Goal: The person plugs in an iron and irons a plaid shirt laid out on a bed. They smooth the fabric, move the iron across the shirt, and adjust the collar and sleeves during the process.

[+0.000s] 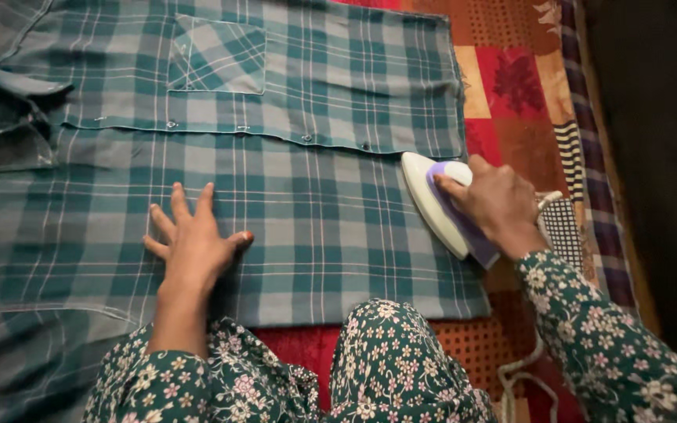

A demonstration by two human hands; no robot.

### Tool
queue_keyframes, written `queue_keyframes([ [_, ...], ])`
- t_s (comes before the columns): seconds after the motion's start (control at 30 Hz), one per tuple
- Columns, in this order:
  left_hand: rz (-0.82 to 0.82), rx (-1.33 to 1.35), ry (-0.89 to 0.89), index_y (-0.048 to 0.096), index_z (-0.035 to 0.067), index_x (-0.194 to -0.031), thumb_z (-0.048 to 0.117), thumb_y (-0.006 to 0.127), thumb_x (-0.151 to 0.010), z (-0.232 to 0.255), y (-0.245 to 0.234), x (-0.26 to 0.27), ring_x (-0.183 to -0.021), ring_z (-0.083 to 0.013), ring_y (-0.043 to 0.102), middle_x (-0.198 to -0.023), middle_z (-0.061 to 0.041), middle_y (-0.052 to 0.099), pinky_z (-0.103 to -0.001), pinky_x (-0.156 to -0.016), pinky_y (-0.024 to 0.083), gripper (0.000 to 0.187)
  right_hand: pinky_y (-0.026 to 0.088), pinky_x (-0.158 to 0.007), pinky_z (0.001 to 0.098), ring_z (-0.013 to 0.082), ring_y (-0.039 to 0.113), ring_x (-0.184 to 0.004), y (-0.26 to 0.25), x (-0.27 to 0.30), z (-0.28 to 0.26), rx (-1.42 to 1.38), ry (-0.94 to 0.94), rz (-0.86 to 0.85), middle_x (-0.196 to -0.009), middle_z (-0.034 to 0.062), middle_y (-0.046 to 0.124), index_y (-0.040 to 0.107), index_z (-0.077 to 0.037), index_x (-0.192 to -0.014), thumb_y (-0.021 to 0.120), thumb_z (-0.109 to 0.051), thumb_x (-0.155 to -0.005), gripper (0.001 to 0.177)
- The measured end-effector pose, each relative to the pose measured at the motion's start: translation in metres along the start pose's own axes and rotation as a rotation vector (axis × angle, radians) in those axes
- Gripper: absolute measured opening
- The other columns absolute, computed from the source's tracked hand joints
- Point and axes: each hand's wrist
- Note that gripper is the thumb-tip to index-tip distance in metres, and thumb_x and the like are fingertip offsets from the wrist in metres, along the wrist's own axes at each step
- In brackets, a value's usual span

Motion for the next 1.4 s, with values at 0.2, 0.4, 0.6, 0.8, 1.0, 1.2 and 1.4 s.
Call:
queue_keyframes([
  [0.2,0.077,-0.039,0.070,0.033,0.031,-0.157,0.053,0.064,-0.088,-0.018,0.010,-0.021,-0.153,-0.0476,-0.005,-0.170,-0.010,0.006,-0.078,-0.112,0.002,0.079,0.057,-0.068,0.0548,0.0415,0.074,-0.076,-0.005,0.022,-0.009,-0.007,-0.150,-0.131,-0.080,0.0231,0.073,0.068,-0.014,-0.107,0.056,-0.074,-0.087,0.064],
  [0.4,0.146,-0.086,0.119,0.037,0.027,-0.155,0.049,0.056,-0.095,-0.023,0.009,-0.035,-0.149,-0.0513,0.003,-0.166,-0.015,0.014,-0.080,-0.108,0.002,0.067,0.056,-0.058,0.0539,0.0384,0.073,-0.067,-0.010,0.043,-0.039,0.112,-0.299,-0.164,-0.074,0.0193,0.072,0.063,-0.014,-0.103,0.053,-0.074,-0.086,0.063],
  [0.6,0.428,-0.171,0.351,0.052,0.013,-0.147,0.044,0.057,-0.100,-0.023,-0.018,-0.071,-0.148,-0.0473,0.023,-0.158,-0.022,0.033,-0.080,-0.110,0.011,0.056,0.055,-0.060,0.0528,0.0405,0.072,-0.068,-0.025,-0.005,-0.082,-0.062,-0.328,-0.109,-0.071,0.0221,0.071,0.063,-0.012,-0.098,0.058,-0.072,-0.086,0.061],
  [0.8,0.562,-0.258,0.565,0.057,0.014,-0.145,0.040,0.053,-0.103,-0.031,-0.073,-0.166,-0.147,-0.0456,0.030,-0.155,-0.017,0.044,-0.080,-0.108,0.014,0.050,0.052,-0.054,0.0496,0.0375,0.069,-0.062,-0.044,-0.081,-0.170,-0.144,-0.591,0.117,-0.069,0.0191,0.069,0.066,-0.016,-0.101,0.059,-0.073,-0.084,0.060],
  [1.0,0.476,-0.345,0.466,0.054,0.023,-0.149,0.045,0.042,-0.106,-0.065,-0.108,-0.270,-0.151,-0.0485,0.026,-0.162,-0.011,0.039,-0.083,-0.111,0.007,0.049,0.052,-0.059,0.0488,0.0349,0.069,-0.068,-0.043,-0.171,-0.261,-0.066,-0.766,0.034,-0.074,0.0157,0.070,0.066,-0.015,-0.098,0.059,-0.077,-0.084,0.064],
  [1.2,0.294,-0.331,0.077,0.027,0.037,-0.158,0.062,0.033,-0.094,-0.083,-0.128,-0.312,-0.149,-0.0507,0.001,-0.166,0.004,0.014,-0.081,-0.106,-0.006,0.070,0.055,-0.063,0.0486,0.0344,0.071,-0.075,-0.023,-0.216,-0.303,-0.016,-0.694,0.074,-0.081,0.0157,0.072,0.070,-0.019,-0.104,0.060,-0.075,-0.083,0.061],
  [1.4,0.316,-0.109,0.080,0.042,0.025,-0.157,0.060,0.055,-0.095,-0.079,-0.146,-0.332,-0.155,-0.0486,0.014,-0.167,-0.001,0.032,-0.078,-0.119,0.004,0.072,0.057,-0.068,0.0491,0.0336,0.073,-0.080,-0.023,-0.271,-0.332,-0.088,-0.572,0.117,-0.090,0.0156,0.072,0.071,-0.014,-0.109,0.066,-0.071,-0.086,0.061],
])
Point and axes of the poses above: each hand's wrist, its own x-axis away from the middle knuckle, its own y-axis out of the palm, z = x × y
